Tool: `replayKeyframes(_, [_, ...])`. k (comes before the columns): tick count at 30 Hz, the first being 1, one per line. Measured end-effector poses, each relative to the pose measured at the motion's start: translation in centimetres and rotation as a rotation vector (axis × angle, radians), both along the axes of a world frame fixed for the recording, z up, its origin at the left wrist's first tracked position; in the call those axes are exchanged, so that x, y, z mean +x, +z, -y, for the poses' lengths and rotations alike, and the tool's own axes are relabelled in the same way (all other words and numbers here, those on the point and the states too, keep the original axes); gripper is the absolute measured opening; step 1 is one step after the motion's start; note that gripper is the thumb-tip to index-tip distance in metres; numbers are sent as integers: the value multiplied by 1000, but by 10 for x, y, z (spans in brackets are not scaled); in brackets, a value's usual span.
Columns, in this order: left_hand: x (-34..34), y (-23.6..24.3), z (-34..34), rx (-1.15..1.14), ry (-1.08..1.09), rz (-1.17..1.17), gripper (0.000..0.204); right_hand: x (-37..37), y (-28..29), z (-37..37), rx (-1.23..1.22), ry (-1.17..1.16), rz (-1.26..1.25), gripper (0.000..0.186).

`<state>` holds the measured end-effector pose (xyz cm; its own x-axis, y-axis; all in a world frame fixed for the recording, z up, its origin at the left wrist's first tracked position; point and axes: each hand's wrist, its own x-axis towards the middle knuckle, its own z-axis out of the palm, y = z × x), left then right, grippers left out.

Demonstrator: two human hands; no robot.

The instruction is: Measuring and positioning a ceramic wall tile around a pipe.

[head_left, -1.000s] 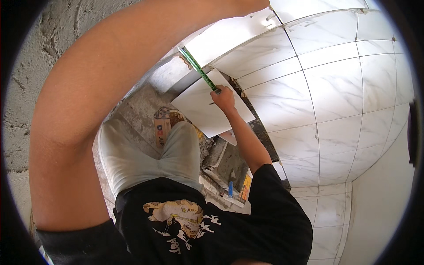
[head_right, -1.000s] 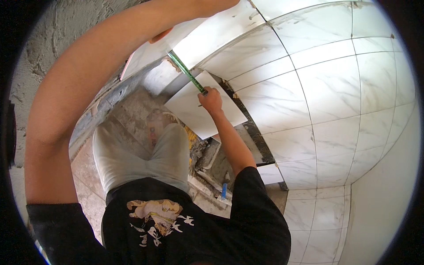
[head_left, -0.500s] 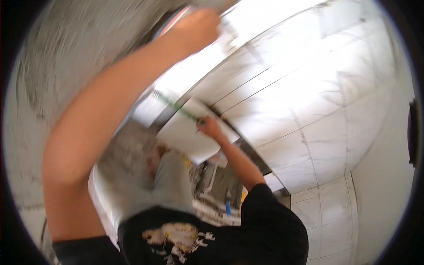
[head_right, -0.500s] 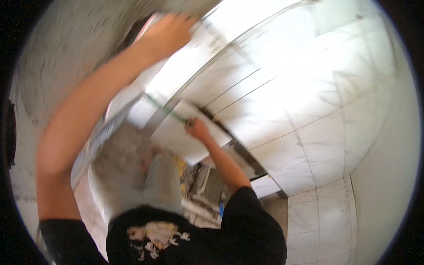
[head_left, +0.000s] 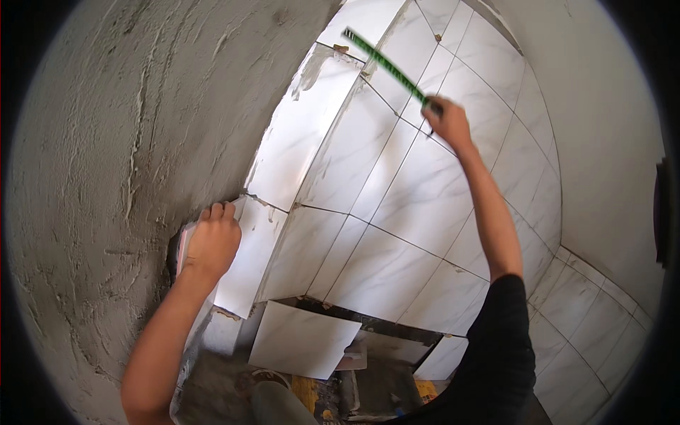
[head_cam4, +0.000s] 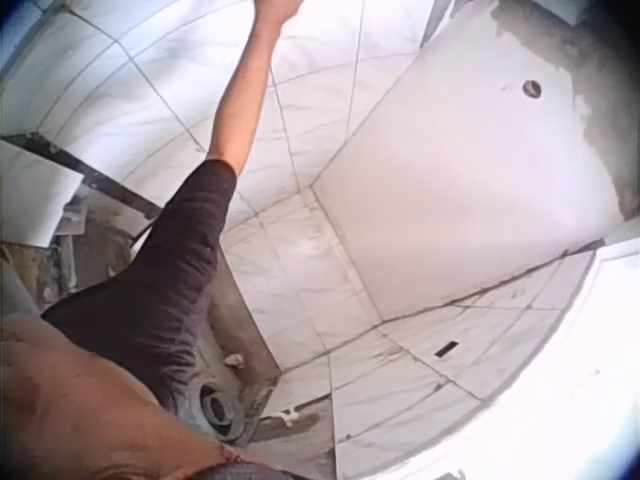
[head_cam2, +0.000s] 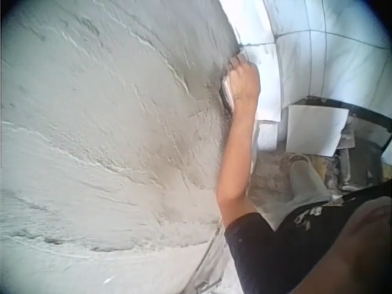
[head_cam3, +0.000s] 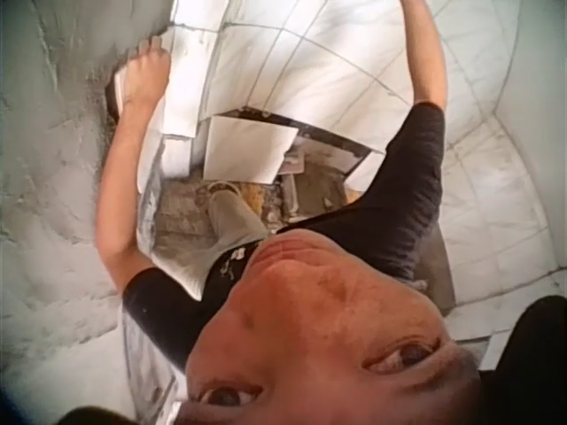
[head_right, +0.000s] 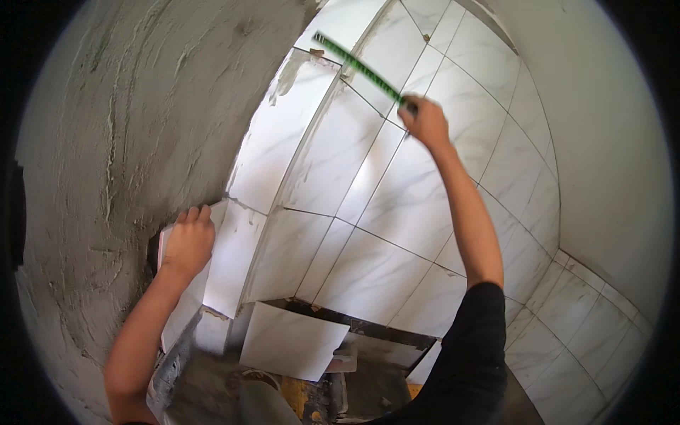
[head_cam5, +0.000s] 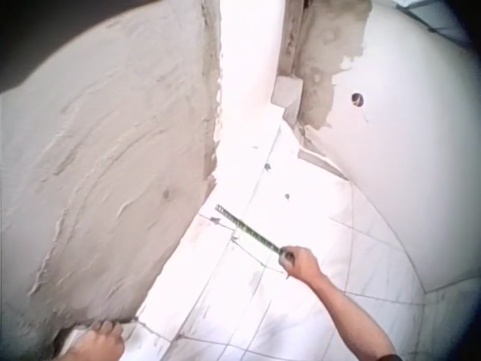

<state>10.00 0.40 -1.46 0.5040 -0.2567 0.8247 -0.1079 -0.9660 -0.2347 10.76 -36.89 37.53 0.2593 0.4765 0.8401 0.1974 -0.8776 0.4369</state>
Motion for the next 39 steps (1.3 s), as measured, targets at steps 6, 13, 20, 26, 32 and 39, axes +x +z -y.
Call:
replayKeyframes(6, [2,-3,-4,-3,-1,-1,20,13,76,-66,80,-360,88,29])
replayKeyframes(13, [1,-3,-1,-25,-22,-28,22,24,94,-76,107,-440,134,27])
replayKeyframes(20, [1,-4,-3,-76,-58,-42,23,24,91,-82,111,-470,132,30])
replayKeyframes(26, [3,-6,-2,-63,-49,-23,23,22,89,-82,135,-455,131,29])
replayKeyframes(32, [2,-6,-2,-53,-44,-7,24,22,90,-88,112,-481,129,33])
replayKeyframes(39, [-1,-5,-2,-25,-21,-23,25,24,87,-93,114,-442,151,25])
